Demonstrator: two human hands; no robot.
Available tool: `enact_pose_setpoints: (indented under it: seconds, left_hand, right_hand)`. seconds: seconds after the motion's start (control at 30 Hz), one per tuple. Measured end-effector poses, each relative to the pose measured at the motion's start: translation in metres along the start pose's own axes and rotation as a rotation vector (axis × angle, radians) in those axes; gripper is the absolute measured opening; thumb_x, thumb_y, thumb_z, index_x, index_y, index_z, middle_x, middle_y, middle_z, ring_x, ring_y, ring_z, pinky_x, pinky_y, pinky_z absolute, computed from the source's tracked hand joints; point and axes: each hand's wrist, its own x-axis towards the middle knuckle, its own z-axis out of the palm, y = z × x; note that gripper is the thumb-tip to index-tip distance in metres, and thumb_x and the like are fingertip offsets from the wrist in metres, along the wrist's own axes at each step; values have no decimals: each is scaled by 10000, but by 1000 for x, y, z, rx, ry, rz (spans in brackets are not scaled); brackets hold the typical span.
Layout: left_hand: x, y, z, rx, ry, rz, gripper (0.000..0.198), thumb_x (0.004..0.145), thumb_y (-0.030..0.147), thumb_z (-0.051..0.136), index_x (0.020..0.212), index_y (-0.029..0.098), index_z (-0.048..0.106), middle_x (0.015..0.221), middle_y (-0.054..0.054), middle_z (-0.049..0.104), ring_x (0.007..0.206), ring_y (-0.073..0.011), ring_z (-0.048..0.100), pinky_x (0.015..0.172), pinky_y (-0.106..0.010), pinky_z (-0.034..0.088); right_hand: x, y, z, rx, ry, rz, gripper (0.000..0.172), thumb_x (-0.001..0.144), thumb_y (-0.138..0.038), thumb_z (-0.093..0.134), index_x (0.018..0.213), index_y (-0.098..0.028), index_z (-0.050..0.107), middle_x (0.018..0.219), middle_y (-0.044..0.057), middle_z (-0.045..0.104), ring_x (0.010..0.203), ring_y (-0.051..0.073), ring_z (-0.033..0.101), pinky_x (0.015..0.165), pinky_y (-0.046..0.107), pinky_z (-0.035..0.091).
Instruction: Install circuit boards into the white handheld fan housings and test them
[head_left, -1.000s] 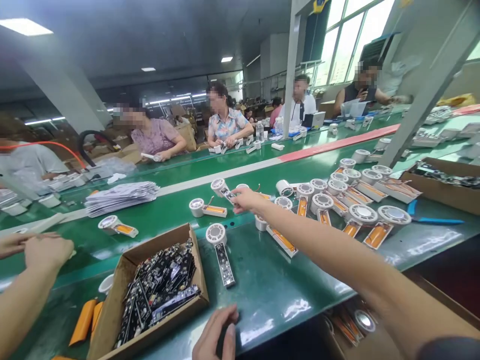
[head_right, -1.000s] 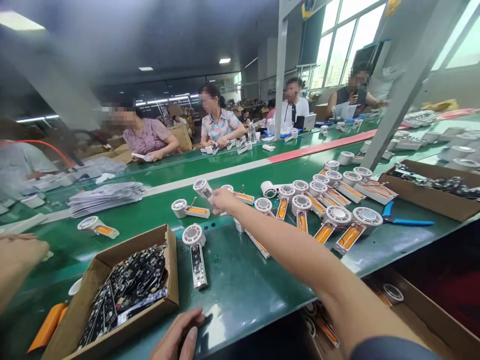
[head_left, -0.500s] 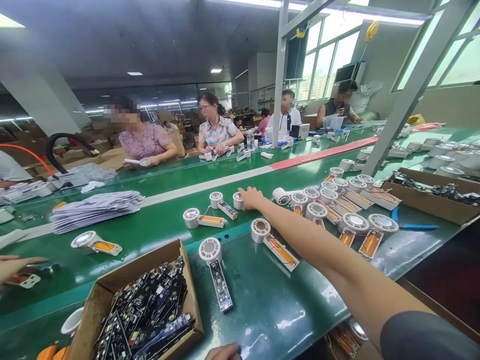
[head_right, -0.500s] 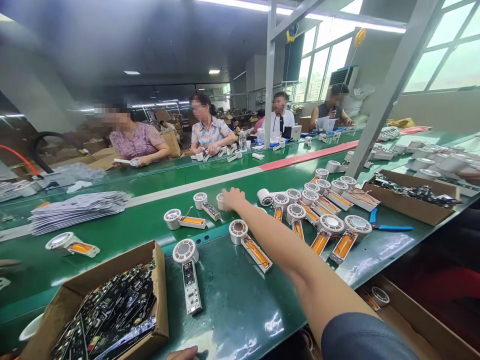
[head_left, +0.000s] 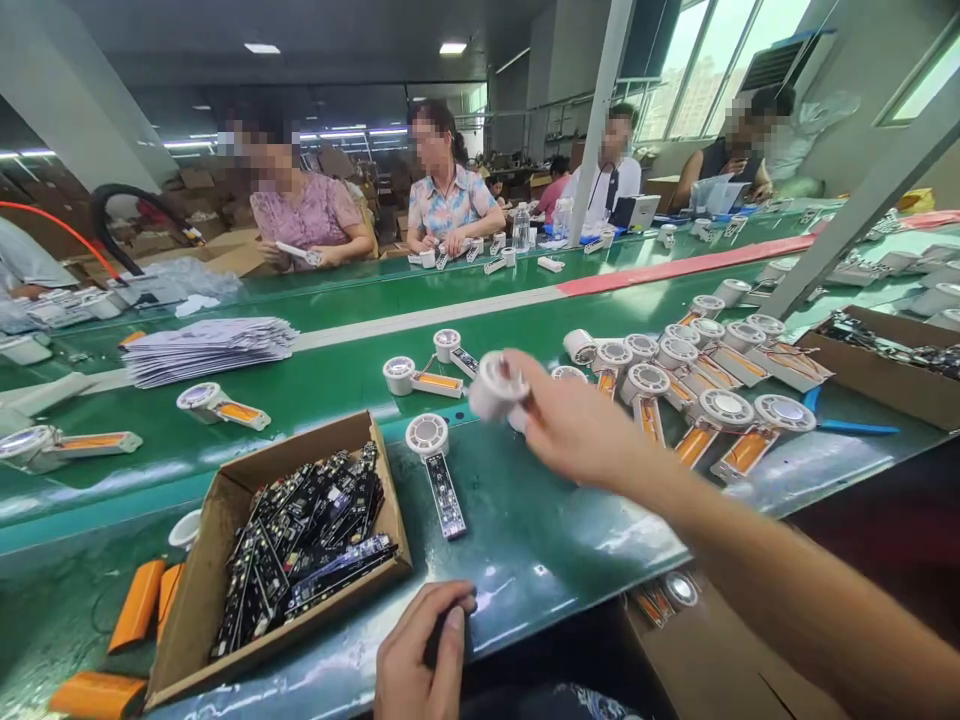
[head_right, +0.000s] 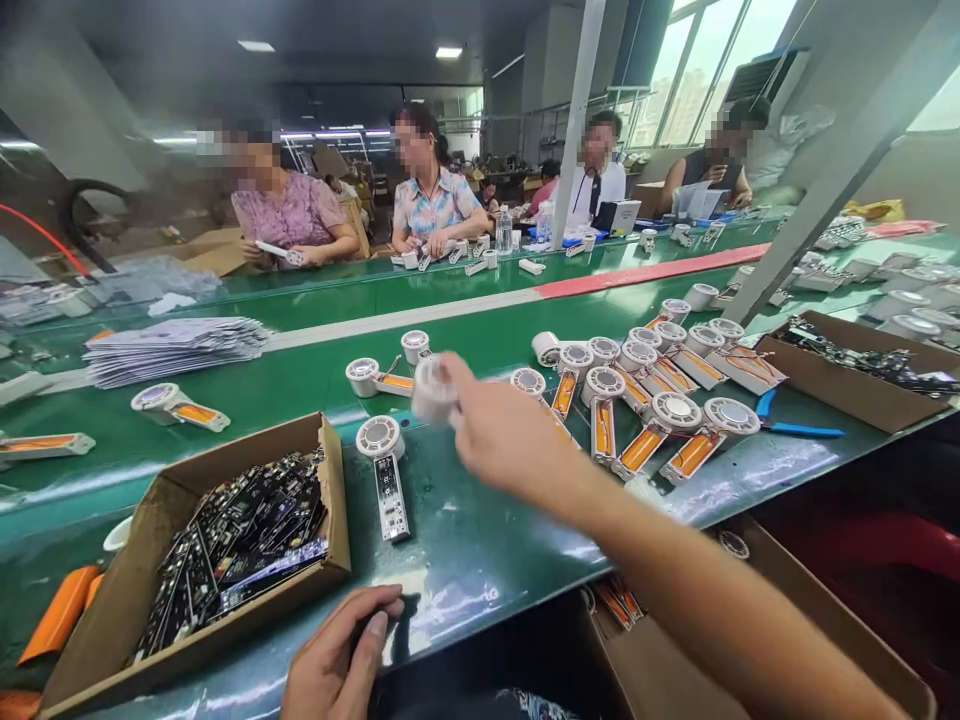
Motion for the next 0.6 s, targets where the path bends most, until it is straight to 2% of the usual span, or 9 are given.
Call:
enact_pose_setpoints:
  seconds: [0.07,0.13,0.2,0.27,0.37,0.47,0.53,0.6]
  left_hand:
    - [1,4,3,-10,-27,-13,255,837,435,615,805,229,760,795,-72,723,752,-227,669,730,-302,542]
    - [1,5,10,-20,-59,-8,226,844,374,593,846,220,758,863,-87,717,788,-232,666,751,-319,543]
    - [2,3,20,-31,-90,-1,232,834,302,574,958,213,749,974,-104,708,828,-233,665,762,-331,545]
    - [3,-2,31,-44,-107,4,323,817,238,559,1100,205,712,1087,-124,690,878,-236,666,768,-339,549]
    - [6,-11,42,-76,-109,45,412,803,218,555,1200,184,662,1188,-156,658,958,-259,660,781,-355,557]
    - [9,-14,46,-98,-120,87,440,780,219,574,1211,184,656,1184,-158,653,910,-252,663,733,-347,566]
    - [10,-9,46,-64,-135,74,455,738,188,616,1189,199,672,1089,-132,677,810,-226,656,676,-323,559]
    - [10,0,45,-2,-159,48,435,703,147,652,1128,222,705,976,-93,691,751,-209,643,659,-306,543]
  right_hand:
    - [-40,-17,25,0,-41,31,736,793,-132,508,1488,-147,267,876,99,701,715,237,647,619,298,437]
    - [-66,-32,52,6,-136,83,749,769,-93,513,1485,-141,300,922,124,703,753,255,667,617,301,451]
    - [-77,-43,73,6,-151,145,697,780,-54,488,1460,-145,364,950,144,696,812,284,680,623,315,474]
    - [-81,-48,86,33,-135,171,661,791,-26,468,1432,-178,419,986,148,688,868,298,682,651,329,502]
    - [-88,-39,96,237,-90,125,590,829,-72,478,1395,-239,472,1095,131,675,958,305,670,739,368,538]
    - [-99,-18,103,637,-17,40,429,911,-255,475,1336,-239,531,1180,116,658,1046,277,643,881,387,529]
    - [-106,-6,105,863,-25,63,378,911,-328,486,1261,-228,591,1108,105,683,970,253,658,838,361,550]
    - [-111,1,103,1012,-74,113,330,862,-305,545,1164,-223,652,1028,88,699,881,237,661,756,336,564]
